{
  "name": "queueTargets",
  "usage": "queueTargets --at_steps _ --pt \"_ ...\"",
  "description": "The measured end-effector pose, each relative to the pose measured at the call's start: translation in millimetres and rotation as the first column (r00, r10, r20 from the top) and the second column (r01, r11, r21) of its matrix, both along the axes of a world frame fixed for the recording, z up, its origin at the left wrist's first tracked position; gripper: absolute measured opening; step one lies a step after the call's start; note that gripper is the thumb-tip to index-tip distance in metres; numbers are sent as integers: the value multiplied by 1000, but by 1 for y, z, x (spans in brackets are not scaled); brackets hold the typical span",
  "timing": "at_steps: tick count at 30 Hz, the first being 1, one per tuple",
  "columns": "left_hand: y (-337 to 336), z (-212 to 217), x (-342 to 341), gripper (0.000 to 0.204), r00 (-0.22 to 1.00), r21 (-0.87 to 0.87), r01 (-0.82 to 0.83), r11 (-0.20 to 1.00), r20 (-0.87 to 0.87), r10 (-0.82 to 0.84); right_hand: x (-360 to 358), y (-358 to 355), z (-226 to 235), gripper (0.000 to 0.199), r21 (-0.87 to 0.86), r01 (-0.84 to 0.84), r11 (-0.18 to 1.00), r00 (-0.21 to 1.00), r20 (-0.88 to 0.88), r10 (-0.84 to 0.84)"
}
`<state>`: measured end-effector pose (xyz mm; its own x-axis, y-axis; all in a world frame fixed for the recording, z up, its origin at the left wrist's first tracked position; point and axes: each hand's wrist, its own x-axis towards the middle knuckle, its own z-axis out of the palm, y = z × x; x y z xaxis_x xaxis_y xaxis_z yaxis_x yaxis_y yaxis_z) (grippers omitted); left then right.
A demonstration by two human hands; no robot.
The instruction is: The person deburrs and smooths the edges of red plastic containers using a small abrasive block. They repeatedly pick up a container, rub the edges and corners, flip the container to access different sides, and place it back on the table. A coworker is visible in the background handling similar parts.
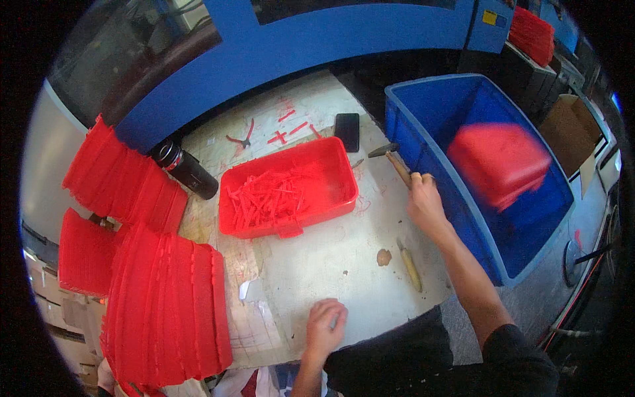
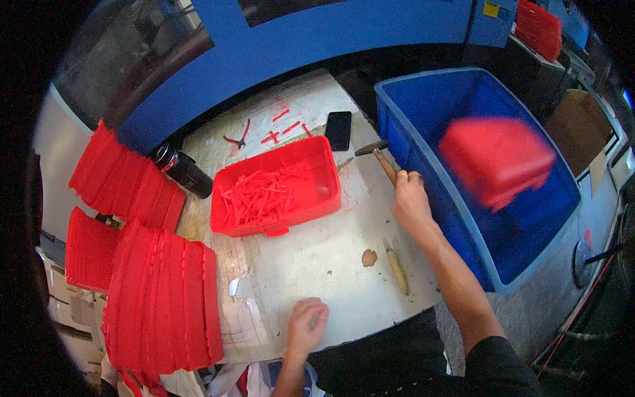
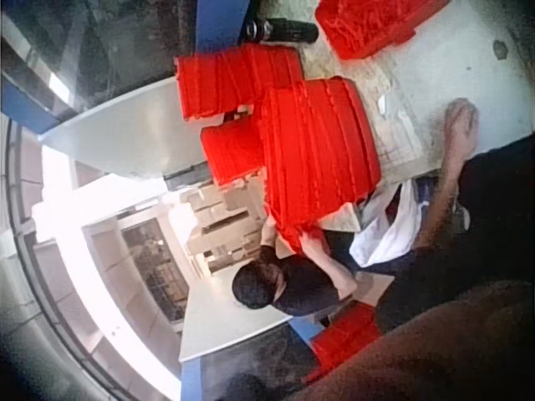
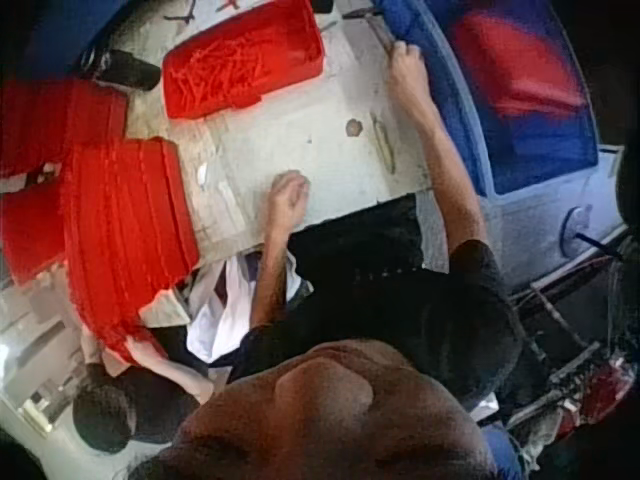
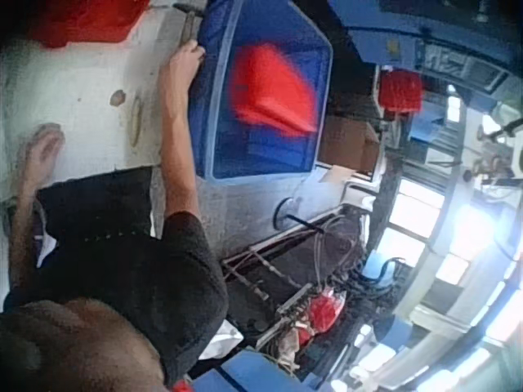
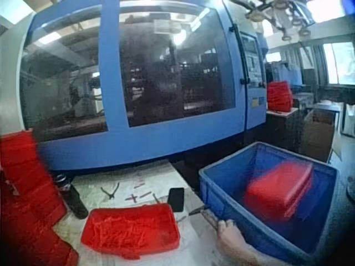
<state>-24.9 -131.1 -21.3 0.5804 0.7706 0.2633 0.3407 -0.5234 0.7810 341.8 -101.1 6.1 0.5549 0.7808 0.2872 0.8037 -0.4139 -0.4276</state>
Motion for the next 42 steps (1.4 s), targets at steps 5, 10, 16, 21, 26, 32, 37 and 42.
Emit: queueTargets --at_steps 5,10,16,21,26,32,37,42 --pt "-17 -19 11 11 999 198 -39 980 5 39 34 82 -38 43 -76 3 997 947 320 21" --pt "-12 -22 10 13 997 131 -73 989 -4 74 62 162 -66 43 -101 46 994 958 287 -15" --pt "-13 -27 9 11 995 125 -94 988 47 89 74 214 -70 26 -143 -74 987 963 247 109" --pt "-11 -30 0 16 999 105 -37 994 -32 41 56 240 -11 24 -139 -72 988 995 53 80" --pt "-12 -27 -6 9 998 47 -42 998 39 40 117 197 134 18 82 -391 917 756 596 269" --pt "-15 -18 10 8 998 36 -44 998 -47 46 292 42 38 55 -307 -10 952 873 461 158" --pt "-16 -17 16 11 991 142 -92 985 -85 105 281 -56 -215 68 -820 -114 560 885 172 433" --pt "-15 -19 20 8 985 137 -136 981 -85 148 299 -58 -203 93 -787 0 616 801 369 472"
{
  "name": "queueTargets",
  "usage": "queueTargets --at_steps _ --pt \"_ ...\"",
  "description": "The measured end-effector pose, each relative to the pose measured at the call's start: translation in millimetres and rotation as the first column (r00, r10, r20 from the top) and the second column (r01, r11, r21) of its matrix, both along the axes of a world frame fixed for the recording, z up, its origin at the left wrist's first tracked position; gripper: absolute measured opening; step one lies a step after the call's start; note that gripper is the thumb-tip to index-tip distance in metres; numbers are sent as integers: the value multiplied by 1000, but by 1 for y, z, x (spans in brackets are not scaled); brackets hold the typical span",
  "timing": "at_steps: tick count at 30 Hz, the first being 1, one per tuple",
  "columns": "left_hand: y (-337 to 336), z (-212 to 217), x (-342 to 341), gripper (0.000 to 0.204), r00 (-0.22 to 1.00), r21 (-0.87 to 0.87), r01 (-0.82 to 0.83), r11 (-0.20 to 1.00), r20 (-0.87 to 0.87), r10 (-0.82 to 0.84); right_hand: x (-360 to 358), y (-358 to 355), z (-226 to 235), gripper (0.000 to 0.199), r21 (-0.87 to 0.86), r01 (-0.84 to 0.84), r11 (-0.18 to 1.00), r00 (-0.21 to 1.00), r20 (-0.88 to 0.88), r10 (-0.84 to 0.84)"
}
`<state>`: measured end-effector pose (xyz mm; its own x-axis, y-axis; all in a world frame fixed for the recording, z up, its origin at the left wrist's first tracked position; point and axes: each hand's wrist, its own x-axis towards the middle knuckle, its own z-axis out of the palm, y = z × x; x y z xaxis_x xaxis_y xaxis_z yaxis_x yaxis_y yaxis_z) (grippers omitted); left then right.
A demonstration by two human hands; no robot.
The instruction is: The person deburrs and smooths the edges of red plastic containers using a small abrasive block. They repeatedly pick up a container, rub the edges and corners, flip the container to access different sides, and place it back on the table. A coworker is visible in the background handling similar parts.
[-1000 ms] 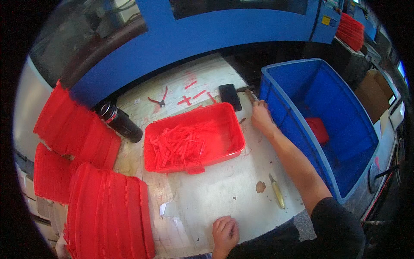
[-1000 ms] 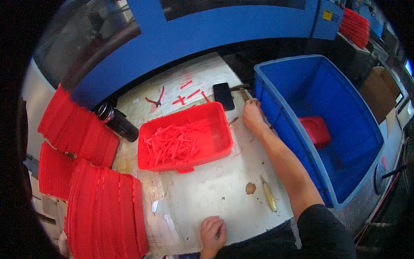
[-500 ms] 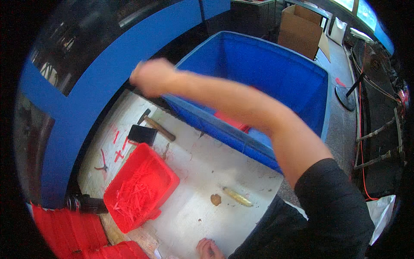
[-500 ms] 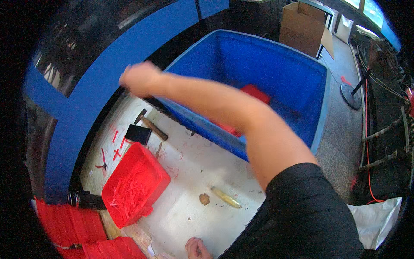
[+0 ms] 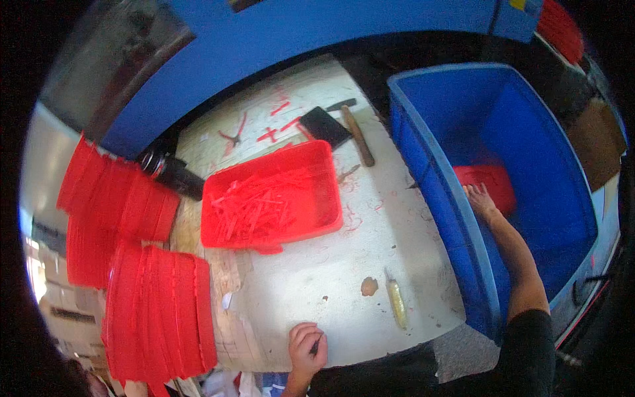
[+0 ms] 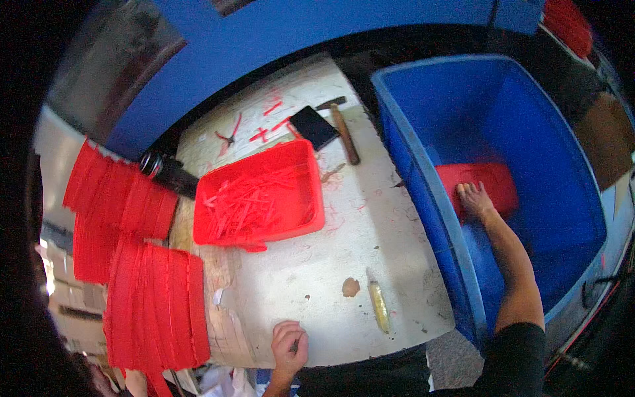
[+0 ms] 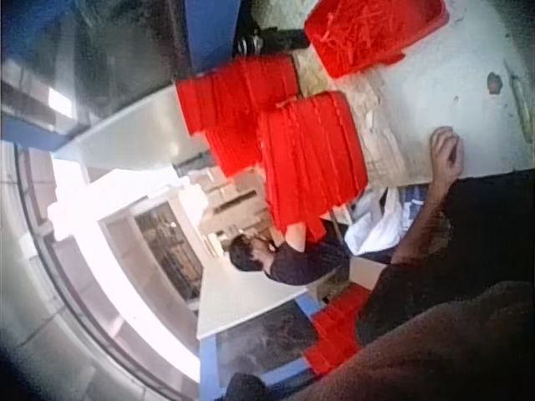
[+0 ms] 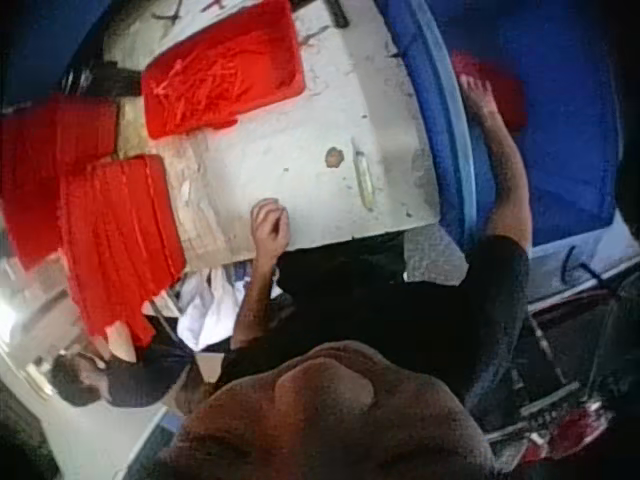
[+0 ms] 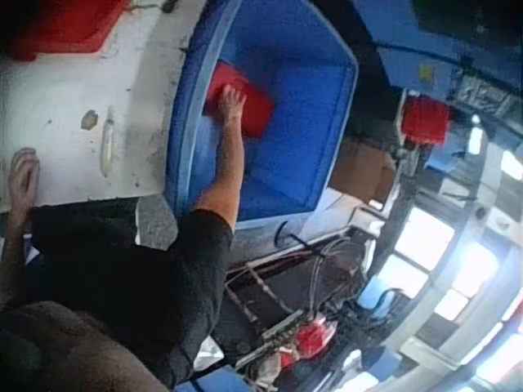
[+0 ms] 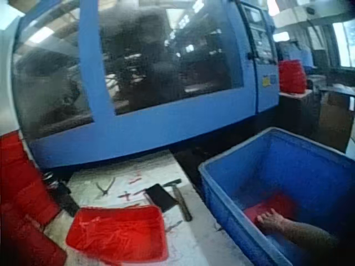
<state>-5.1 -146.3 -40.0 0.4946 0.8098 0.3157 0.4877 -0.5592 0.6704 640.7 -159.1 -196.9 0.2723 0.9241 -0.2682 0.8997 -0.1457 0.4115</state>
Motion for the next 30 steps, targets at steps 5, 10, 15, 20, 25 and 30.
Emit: queueTargets --at_steps 5,10,15,20,25,30 --pt "2 17 -3 6 986 -250 -14 968 156 54 -36 15 231 85 479 285 831 924 -367 -106" --pt "11 64 -11 39 749 -598 270 755 623 226 -177 -11 435 90 859 -27 511 884 -218 413" --pt "3 110 -54 71 127 -397 677 620 892 433 -394 -37 421 70 585 -690 426 656 258 709" --pt "-46 92 -155 58 147 -702 257 665 708 691 -565 -54 321 44 615 -675 407 409 -148 901" --pt "-75 23 -211 54 199 -869 147 473 494 846 -530 -76 263 34 399 -452 798 282 -784 552" --pt "-53 36 -203 52 102 -852 94 515 523 846 -415 -83 183 55 604 244 758 858 -499 122"
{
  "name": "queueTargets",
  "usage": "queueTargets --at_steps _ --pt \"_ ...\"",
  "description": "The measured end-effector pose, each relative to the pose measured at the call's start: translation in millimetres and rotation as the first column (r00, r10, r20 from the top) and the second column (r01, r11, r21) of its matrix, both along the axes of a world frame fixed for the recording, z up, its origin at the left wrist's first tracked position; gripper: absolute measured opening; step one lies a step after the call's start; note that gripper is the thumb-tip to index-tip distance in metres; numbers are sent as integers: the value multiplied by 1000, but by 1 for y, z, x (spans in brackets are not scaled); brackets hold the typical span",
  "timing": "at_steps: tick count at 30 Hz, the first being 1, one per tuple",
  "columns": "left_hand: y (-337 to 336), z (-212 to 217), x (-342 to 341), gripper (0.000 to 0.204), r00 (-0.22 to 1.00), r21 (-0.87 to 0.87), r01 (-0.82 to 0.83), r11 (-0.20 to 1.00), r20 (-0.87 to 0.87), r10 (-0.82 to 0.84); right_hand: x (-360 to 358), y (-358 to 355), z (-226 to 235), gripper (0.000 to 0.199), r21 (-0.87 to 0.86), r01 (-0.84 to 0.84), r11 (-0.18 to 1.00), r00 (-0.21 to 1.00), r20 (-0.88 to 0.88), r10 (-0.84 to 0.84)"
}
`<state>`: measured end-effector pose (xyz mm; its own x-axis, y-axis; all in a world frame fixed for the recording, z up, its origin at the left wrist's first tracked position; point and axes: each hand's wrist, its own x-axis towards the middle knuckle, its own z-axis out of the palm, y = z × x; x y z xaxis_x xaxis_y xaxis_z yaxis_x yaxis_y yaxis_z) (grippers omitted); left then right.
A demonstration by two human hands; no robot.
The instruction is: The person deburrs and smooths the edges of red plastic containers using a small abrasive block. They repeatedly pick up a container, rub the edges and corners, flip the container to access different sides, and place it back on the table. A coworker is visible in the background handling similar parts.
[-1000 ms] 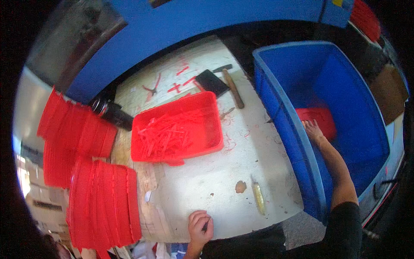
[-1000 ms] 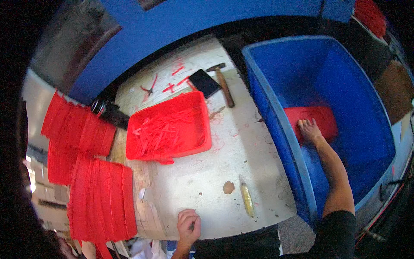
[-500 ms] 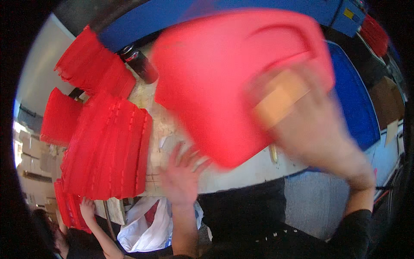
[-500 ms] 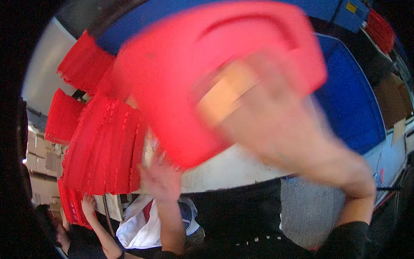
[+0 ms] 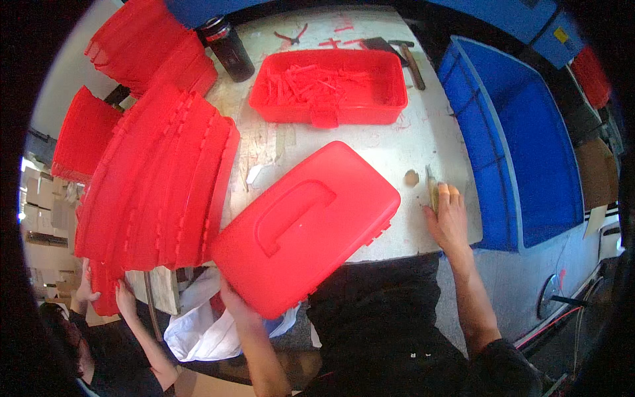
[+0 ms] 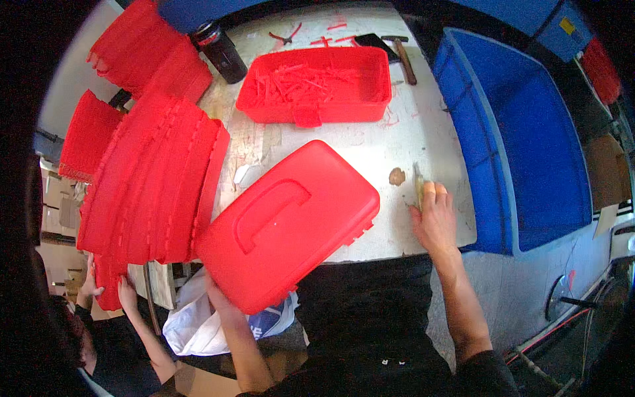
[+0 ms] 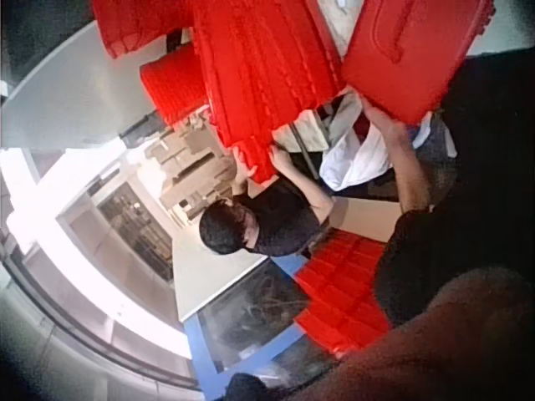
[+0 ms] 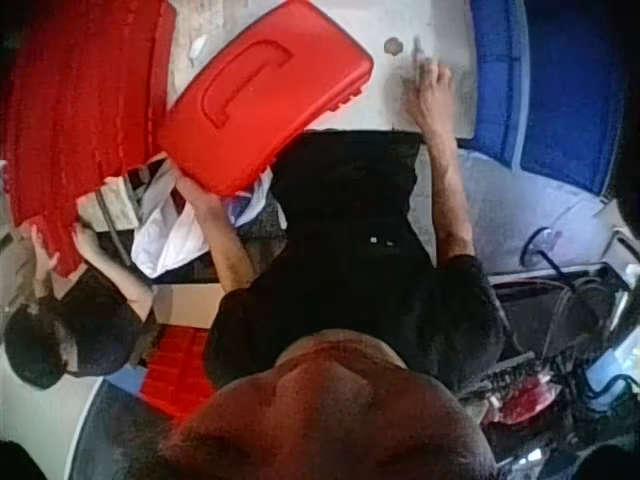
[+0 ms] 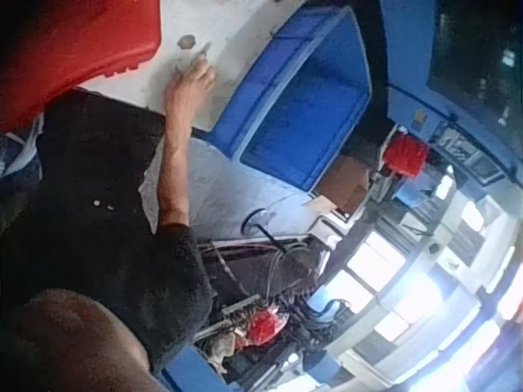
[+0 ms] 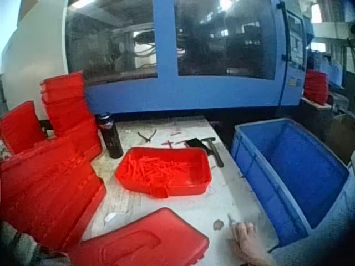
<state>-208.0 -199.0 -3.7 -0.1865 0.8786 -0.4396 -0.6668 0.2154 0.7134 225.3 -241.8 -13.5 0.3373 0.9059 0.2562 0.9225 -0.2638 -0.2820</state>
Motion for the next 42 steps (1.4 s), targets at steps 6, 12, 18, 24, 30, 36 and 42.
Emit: queueTargets --at_steps 6,12,18,24,30,36,42 --pt "-27 144 68 52 789 513 39 858 -543 289 66 -4 -7 43 -93 160 983 971 191 -141" --pt "-34 185 208 41 -21 -60 988 139 -964 -267 21 -26 74 53 262 -8 965 154 -953 260" --pt "-4 122 254 51 -42 -46 998 -50 -996 84 29 -24 51 45 116 148 982 508 -861 25" --pt "72 73 145 41 -487 -403 811 424 -867 107 46 22 25 22 70 -179 981 743 -644 181" --pt "8 48 116 38 -391 -287 896 338 -871 297 24 144 58 16 204 -338 919 831 -393 393" --pt "2 55 140 33 -358 -310 905 292 -925 128 18 322 55 20 -70 -386 920 921 21 388" --pt "3 68 125 33 -79 -115 956 270 -987 -141 29 380 -2 21 -220 -281 934 931 172 321"
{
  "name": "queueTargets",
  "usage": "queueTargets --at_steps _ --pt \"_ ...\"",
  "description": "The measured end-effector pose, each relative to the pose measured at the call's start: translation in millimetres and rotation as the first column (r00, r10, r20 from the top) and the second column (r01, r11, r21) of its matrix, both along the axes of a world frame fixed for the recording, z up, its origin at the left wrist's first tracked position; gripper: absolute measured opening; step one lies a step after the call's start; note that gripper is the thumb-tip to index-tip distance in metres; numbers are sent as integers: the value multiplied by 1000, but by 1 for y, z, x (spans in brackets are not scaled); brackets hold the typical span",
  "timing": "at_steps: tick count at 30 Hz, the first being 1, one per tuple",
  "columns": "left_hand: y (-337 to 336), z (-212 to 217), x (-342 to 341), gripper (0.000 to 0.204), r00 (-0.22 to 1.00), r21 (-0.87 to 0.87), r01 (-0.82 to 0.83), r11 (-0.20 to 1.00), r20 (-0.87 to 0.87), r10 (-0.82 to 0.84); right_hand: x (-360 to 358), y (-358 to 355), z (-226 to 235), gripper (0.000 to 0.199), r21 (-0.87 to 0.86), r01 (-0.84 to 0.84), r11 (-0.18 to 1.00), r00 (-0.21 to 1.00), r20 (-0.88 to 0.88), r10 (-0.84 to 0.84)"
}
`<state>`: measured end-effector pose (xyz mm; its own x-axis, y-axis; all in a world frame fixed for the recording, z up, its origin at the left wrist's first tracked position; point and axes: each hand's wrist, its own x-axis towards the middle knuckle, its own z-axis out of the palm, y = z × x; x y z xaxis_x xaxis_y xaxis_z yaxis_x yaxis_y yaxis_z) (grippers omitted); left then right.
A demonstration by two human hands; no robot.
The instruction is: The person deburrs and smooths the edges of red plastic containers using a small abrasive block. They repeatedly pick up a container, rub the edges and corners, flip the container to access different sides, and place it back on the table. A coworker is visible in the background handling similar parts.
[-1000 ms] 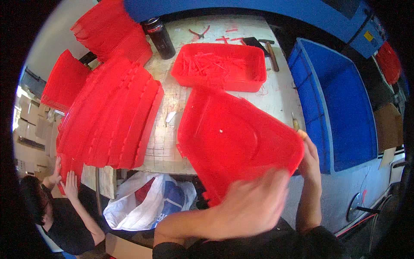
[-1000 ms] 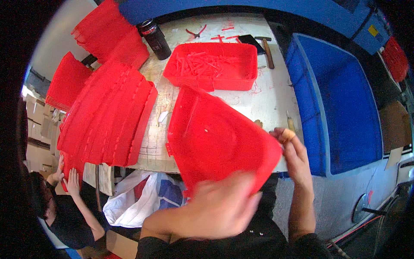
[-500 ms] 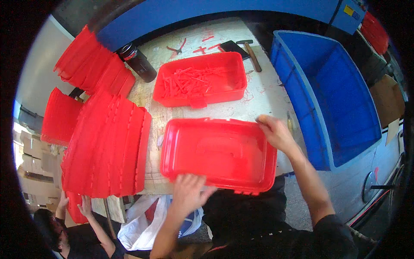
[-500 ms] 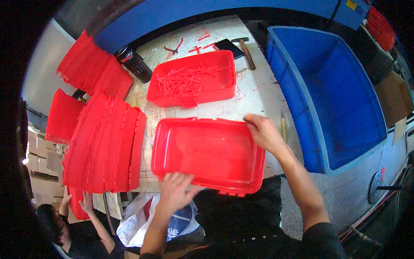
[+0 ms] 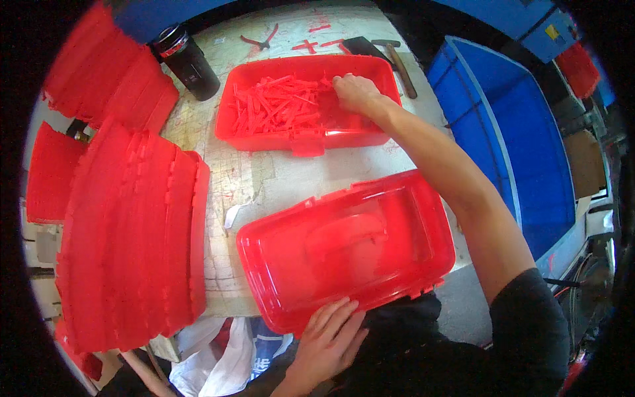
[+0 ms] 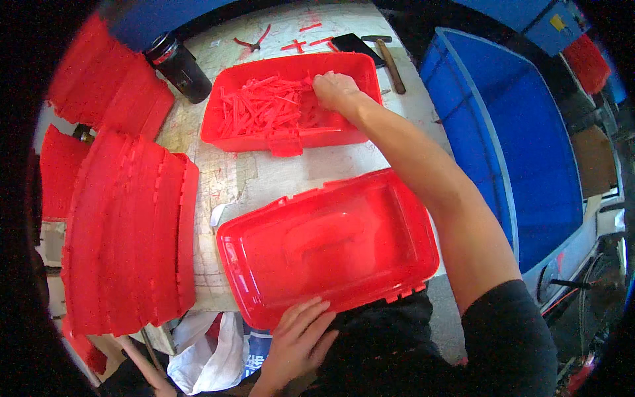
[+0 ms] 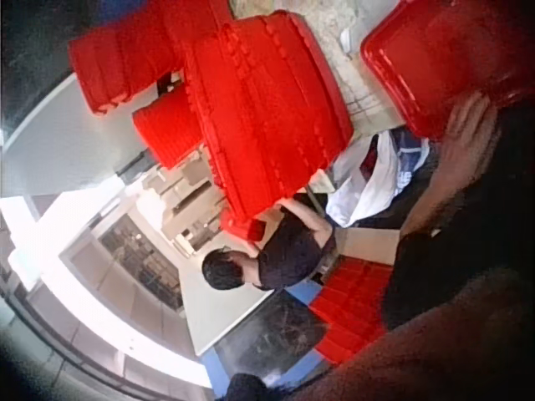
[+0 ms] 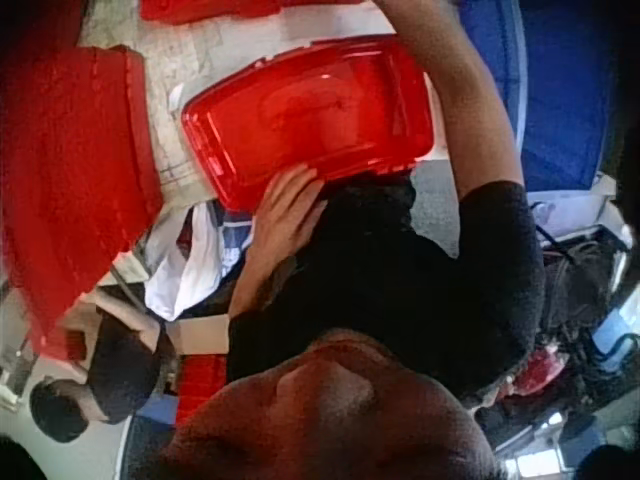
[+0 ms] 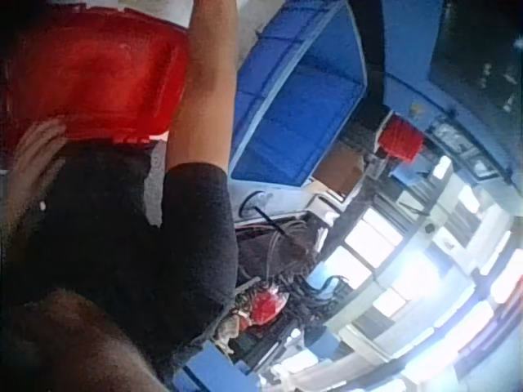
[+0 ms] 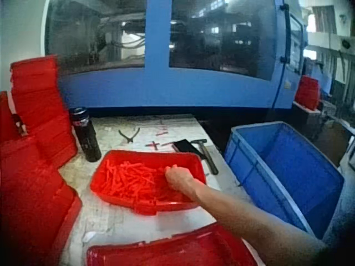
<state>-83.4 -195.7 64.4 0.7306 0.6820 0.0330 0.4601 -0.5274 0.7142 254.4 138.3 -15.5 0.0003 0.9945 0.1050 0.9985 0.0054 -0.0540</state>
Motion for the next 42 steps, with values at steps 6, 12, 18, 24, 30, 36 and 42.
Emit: queueTargets --at_steps 6,12,18,24,30,36,42 --pt "29 13 -15 28 958 -56 -168 984 226 176 12 -45 62 13 -160 -59 985 648 -757 -84" --pt "50 26 -3 19 942 45 -178 983 298 157 -7 -109 106 16 -157 -155 975 221 -968 -121" --pt "82 47 35 45 623 -587 -174 791 556 550 -45 -218 124 23 -184 -494 850 227 -971 -78" --pt "78 35 73 18 812 -793 31 609 375 448 -64 -352 118 33 -161 -266 950 -53 -982 -181" --pt "21 9 123 23 846 -958 283 -36 232 480 -61 -407 76 38 422 15 906 366 -846 388" --pt "69 3 190 29 882 -324 402 856 387 -268 -17 -424 79 31 450 493 745 79 -875 477" --pt "174 -18 251 31 648 358 758 545 -498 -576 0 -436 67 38 -243 450 859 -480 -877 4"
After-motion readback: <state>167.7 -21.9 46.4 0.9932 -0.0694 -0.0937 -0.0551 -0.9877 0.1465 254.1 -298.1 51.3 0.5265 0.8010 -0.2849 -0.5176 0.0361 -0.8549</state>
